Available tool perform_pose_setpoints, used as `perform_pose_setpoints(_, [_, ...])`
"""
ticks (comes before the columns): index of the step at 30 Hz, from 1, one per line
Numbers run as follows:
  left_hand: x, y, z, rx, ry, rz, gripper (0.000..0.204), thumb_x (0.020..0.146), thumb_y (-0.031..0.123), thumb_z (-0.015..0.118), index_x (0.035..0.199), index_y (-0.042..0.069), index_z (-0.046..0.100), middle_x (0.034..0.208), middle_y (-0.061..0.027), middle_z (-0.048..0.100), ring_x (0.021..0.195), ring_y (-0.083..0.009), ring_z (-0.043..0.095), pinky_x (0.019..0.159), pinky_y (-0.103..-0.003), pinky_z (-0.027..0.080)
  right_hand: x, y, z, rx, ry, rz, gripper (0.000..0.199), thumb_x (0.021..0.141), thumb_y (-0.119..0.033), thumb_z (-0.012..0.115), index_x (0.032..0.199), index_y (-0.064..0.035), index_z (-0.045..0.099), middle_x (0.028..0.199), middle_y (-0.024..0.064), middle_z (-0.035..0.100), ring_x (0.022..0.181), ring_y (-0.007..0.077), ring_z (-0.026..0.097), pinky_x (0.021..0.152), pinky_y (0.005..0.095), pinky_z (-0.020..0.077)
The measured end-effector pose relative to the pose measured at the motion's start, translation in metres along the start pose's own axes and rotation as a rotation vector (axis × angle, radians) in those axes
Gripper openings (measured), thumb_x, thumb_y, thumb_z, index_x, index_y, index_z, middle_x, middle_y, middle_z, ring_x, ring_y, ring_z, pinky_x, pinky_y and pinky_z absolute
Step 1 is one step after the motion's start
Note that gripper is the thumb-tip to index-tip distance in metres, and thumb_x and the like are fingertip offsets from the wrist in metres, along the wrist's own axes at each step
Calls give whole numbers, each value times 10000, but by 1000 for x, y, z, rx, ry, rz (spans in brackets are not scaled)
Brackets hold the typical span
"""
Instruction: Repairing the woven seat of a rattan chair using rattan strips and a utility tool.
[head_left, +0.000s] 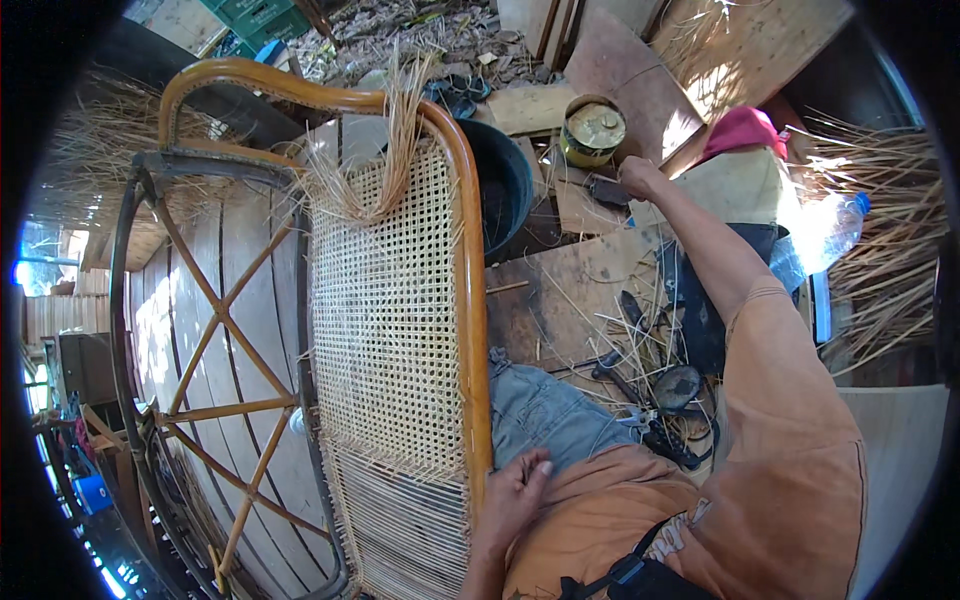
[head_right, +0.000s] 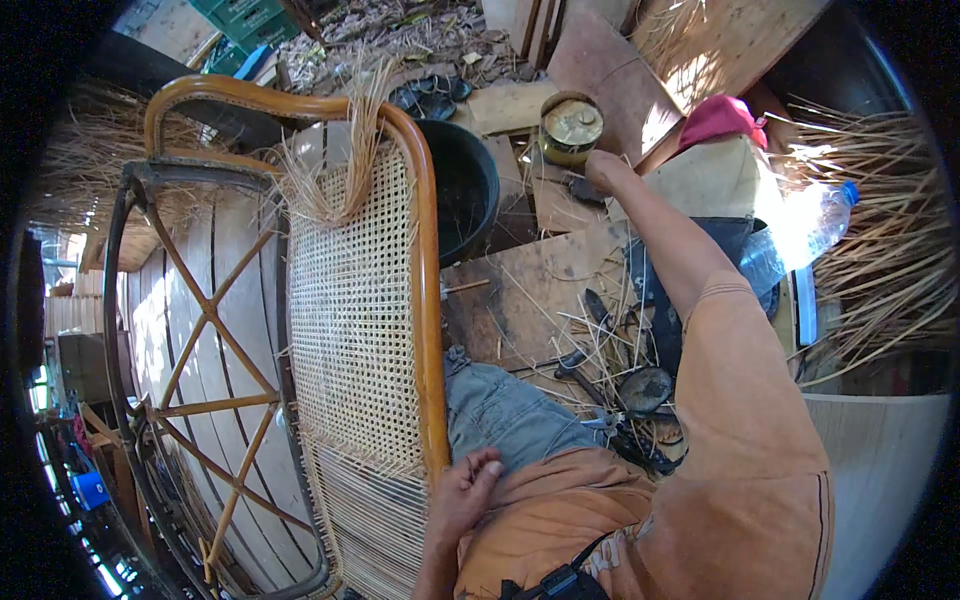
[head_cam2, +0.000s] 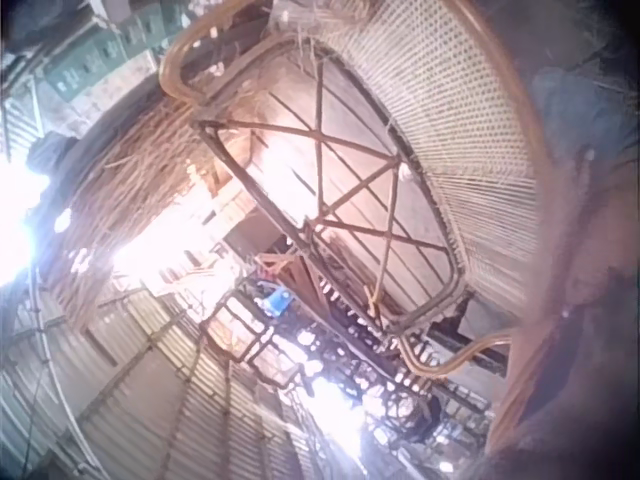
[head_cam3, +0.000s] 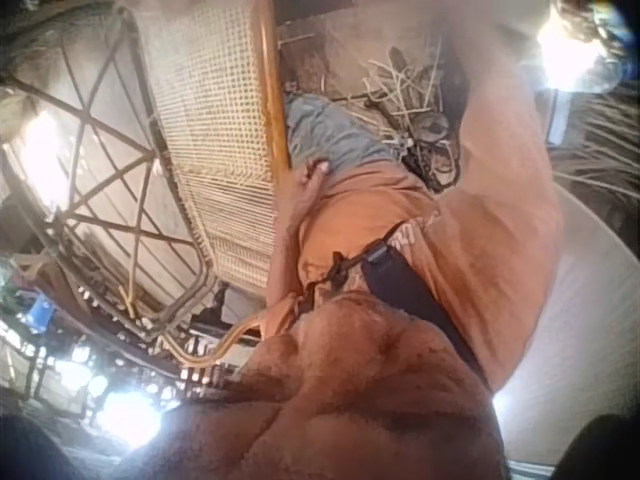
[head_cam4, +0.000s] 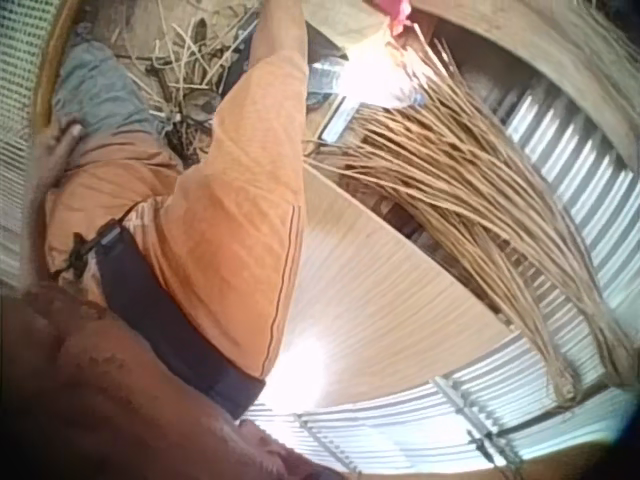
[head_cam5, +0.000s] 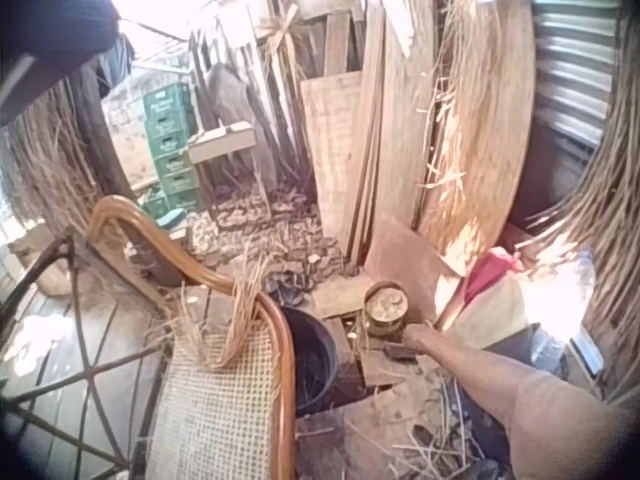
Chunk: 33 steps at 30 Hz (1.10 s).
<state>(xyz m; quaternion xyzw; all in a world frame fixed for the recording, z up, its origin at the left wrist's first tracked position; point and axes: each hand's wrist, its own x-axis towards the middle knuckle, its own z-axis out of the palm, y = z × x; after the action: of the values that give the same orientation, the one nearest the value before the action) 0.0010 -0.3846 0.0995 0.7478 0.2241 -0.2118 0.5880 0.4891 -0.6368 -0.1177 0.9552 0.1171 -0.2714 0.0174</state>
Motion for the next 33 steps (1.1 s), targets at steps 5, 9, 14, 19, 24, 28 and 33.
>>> perform_pose_setpoints(5, [2, -15, 1, -385, 28, -328, 239, 921, 216, 540, 978, -4, 616, 745, -27, 598, 589, -62, 493, 553, -193, 409, -42, -15, -43, -187, 259, -181, 203, 787, -212, 566, 794, -45, 682, 738, 144, 663, 671, 311, 651, 590, 407, 513])
perform_pose_setpoints(9, [14, -20, -5, -382, -29, -374, 242, 934, 238, 516, 878, 19, 604, 649, 9, 542, 497, -50, 436, 463, -194, 368, -78, -35, -96, -64, 399, -57, 195, 756, -173, 548, 792, -20, 664, 846, 178, 658, 839, 338, 640, 685, 428, 510])
perform_pose_setpoints(14, [19, -21, -7, -389, -49, -385, 246, 933, 236, 517, 839, 21, 592, 624, 6, 530, 471, -49, 423, 441, -189, 352, -173, -60, -124, 156, 72, -89, 179, 760, -125, 519, 791, -13, 655, 781, 212, 634, 747, 367, 630, 620, 449, 492])
perform_pose_setpoints(19, [19, -25, -5, -449, -69, -324, 232, 939, 221, 507, 846, 23, 586, 621, 2, 529, 462, -51, 425, 438, -188, 352, -180, -23, -56, -28, 390, -26, 179, 805, -157, 564, 859, -15, 659, 908, 193, 653, 864, 297, 645, 717, 420, 497])
perform_pose_setpoints(24, [21, -26, -4, -427, -68, -287, 235, 936, 234, 508, 830, 37, 579, 611, -2, 530, 445, -64, 429, 421, -200, 350, -170, -27, -41, -187, 305, 148, 221, 814, -159, 512, 936, -53, 662, 967, 181, 647, 938, 315, 623, 753, 418, 503])
perform_pose_setpoints(28, [19, -32, -3, -446, -65, -284, 239, 935, 238, 515, 842, 31, 586, 616, 3, 524, 450, -49, 422, 422, -188, 342, -172, -30, -42, -267, 143, 120, 230, 798, -151, 503, 947, -74, 660, 973, 170, 648, 931, 338, 617, 776, 437, 492])
perform_pose_setpoints(33, [19, -30, -2, -449, -66, -248, 247, 932, 249, 519, 833, 33, 586, 610, 3, 523, 442, -44, 412, 414, -188, 331, -203, -31, -74, -166, 237, -15, 217, 801, -143, 484, 880, -33, 654, 885, 197, 648, 871, 335, 634, 727, 427, 493])
